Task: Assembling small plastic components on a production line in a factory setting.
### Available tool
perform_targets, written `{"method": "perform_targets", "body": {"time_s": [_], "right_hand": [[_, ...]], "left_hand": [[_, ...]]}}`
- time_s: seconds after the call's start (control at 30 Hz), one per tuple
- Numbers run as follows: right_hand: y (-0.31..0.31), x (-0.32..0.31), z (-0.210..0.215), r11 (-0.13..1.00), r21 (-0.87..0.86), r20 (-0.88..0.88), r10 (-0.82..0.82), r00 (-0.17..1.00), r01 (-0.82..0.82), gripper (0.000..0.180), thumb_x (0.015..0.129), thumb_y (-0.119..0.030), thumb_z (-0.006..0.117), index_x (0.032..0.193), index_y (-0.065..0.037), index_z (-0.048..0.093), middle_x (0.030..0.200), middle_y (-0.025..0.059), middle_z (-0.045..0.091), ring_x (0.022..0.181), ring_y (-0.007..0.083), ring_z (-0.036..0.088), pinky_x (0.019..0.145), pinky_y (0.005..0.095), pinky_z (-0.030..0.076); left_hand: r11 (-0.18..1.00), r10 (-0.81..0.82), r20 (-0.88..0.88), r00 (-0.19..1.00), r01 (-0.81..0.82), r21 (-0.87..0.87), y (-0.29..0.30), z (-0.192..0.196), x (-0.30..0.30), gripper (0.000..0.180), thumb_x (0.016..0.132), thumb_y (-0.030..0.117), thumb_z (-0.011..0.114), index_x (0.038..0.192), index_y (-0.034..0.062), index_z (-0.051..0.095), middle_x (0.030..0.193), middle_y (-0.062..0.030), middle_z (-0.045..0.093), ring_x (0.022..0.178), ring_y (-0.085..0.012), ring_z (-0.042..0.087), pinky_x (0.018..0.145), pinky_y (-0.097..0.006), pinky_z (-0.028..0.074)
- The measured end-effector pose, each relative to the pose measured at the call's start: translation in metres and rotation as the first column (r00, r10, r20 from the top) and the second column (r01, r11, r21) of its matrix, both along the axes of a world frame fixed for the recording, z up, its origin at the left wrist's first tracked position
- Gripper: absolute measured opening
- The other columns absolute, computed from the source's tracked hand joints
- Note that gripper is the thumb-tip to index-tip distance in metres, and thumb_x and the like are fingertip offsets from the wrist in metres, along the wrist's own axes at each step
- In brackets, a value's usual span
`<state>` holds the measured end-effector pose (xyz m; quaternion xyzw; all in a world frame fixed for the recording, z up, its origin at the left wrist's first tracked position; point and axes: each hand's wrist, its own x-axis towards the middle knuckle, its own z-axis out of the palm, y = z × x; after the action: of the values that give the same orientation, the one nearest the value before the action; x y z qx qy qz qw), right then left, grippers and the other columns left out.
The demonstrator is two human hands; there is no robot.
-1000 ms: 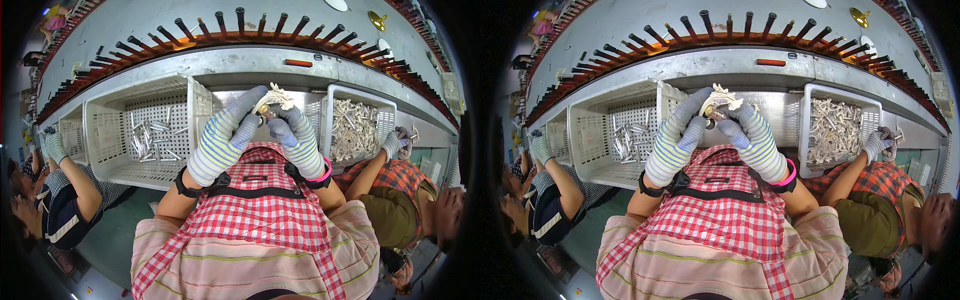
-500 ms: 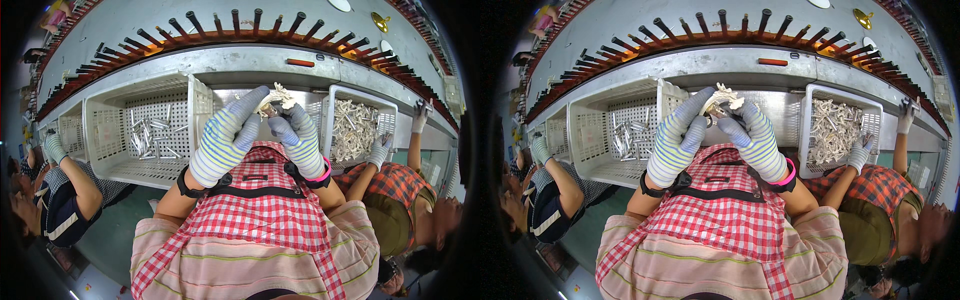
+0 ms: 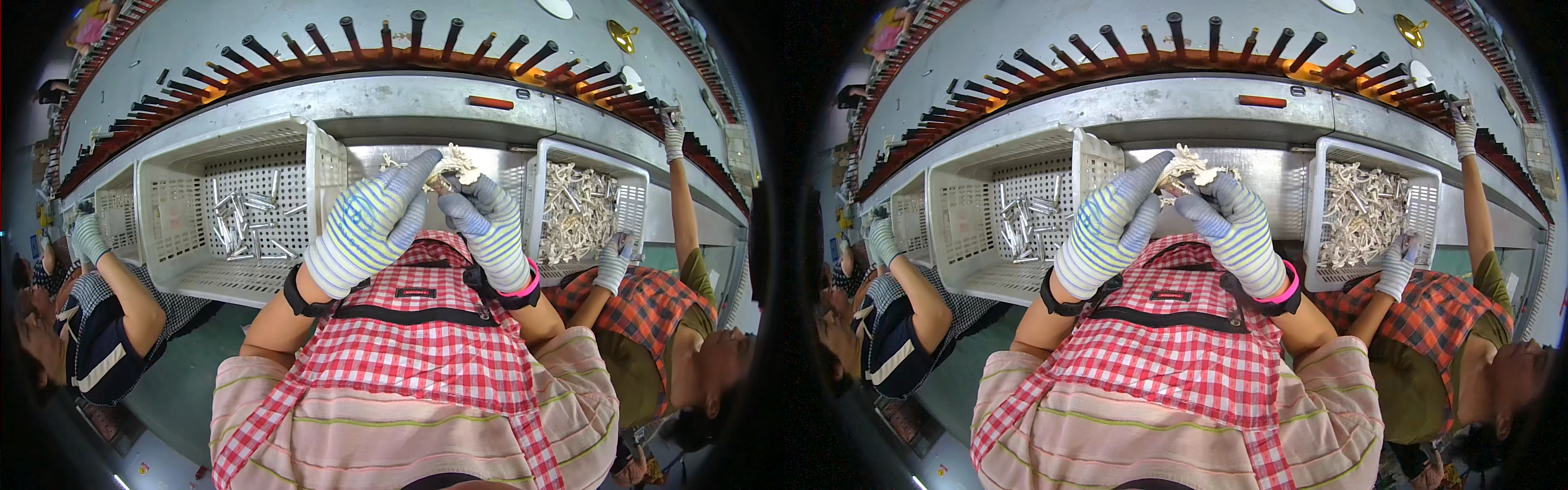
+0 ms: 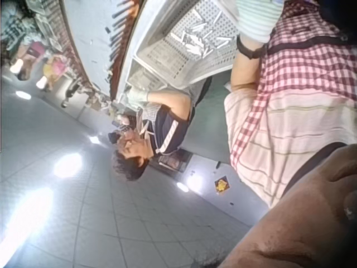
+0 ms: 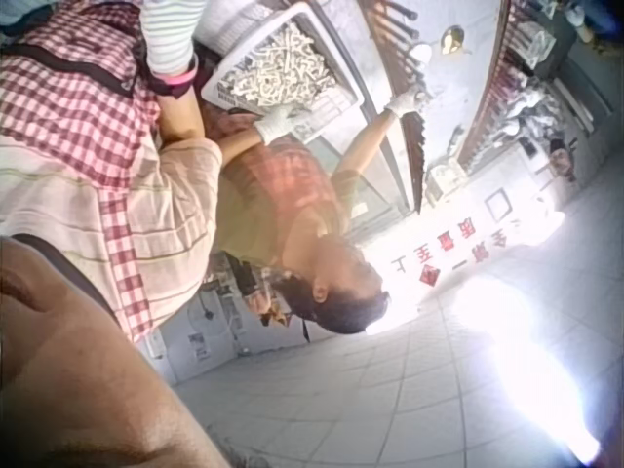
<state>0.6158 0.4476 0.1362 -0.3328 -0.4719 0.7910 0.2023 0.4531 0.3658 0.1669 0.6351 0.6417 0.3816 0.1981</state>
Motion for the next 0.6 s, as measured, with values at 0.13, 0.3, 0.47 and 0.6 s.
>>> {"method": "perform_targets", "body": {"time_s": [0.13, 0.3, 0.47, 0.6], "right_hand": [[0.004, 0.001, -0.006, 0.999, -0.006, -0.018, -0.033, 0.999, 0.033, 0.024, 0.084, -0.011, 0.063, 0.107, -0.003, 0.061, 0.082, -0.0033, 0.057, 0.069, 0.0029, 0.046, 0.061, 0.0181, 0.037], [0.010, -0.004, -0.011, 0.999, -0.038, 0.010, 0.024, 1.000, -0.024, 0.026, 0.087, -0.017, 0.061, 0.110, -0.004, 0.060, 0.080, -0.0038, 0.055, 0.068, 0.0025, 0.045, 0.060, 0.0181, 0.037], [0.038, -0.007, -0.035, 0.981, 0.187, -0.178, 0.085, 0.980, -0.051, 0.027, 0.091, -0.013, 0.053, 0.116, -0.003, 0.053, 0.096, 0.0006, 0.056, 0.083, 0.0060, 0.050, 0.072, 0.0222, 0.044], [0.102, -0.020, -0.026, 0.902, 0.375, -0.198, -0.149, 0.969, 0.215, 0.026, 0.090, -0.014, 0.055, 0.112, -0.003, 0.050, 0.102, 0.0020, 0.056, 0.088, 0.0084, 0.051, 0.077, 0.0220, 0.043]], "left_hand": [[1.000, 0.010, -0.028, 1.000, -0.011, -0.024, 0.004, 0.000, 0.002, 0.044, 0.082, 0.009, 0.052, 0.125, 0.0023, 0.047, 0.092, -0.0206, 0.062, 0.079, -0.0344, 0.062, 0.071, -0.039, 0.050], [0.992, 0.008, -0.163, 0.987, -0.028, -0.122, 0.014, 0.002, 0.001, 0.042, 0.084, 0.005, 0.050, 0.126, 0.0028, 0.047, 0.103, -0.0177, 0.061, 0.089, -0.0326, 0.061, 0.077, -0.037, 0.048], [0.972, 0.165, -0.205, 0.965, -0.195, -0.133, 0.030, 0.002, 0.002, 0.060, 0.084, 0.017, 0.057, 0.134, -0.0029, 0.030, 0.102, -0.0231, 0.059, 0.086, -0.0320, 0.062, 0.069, -0.037, 0.051], [0.940, 0.279, 0.055, 0.959, -0.285, 0.188, 0.030, -0.004, -0.006, 0.086, 0.081, 0.029, 0.065, 0.141, -0.0010, 0.011, 0.126, -0.0241, 0.045, 0.079, -0.0227, 0.060, 0.061, -0.033, 0.050]]}}
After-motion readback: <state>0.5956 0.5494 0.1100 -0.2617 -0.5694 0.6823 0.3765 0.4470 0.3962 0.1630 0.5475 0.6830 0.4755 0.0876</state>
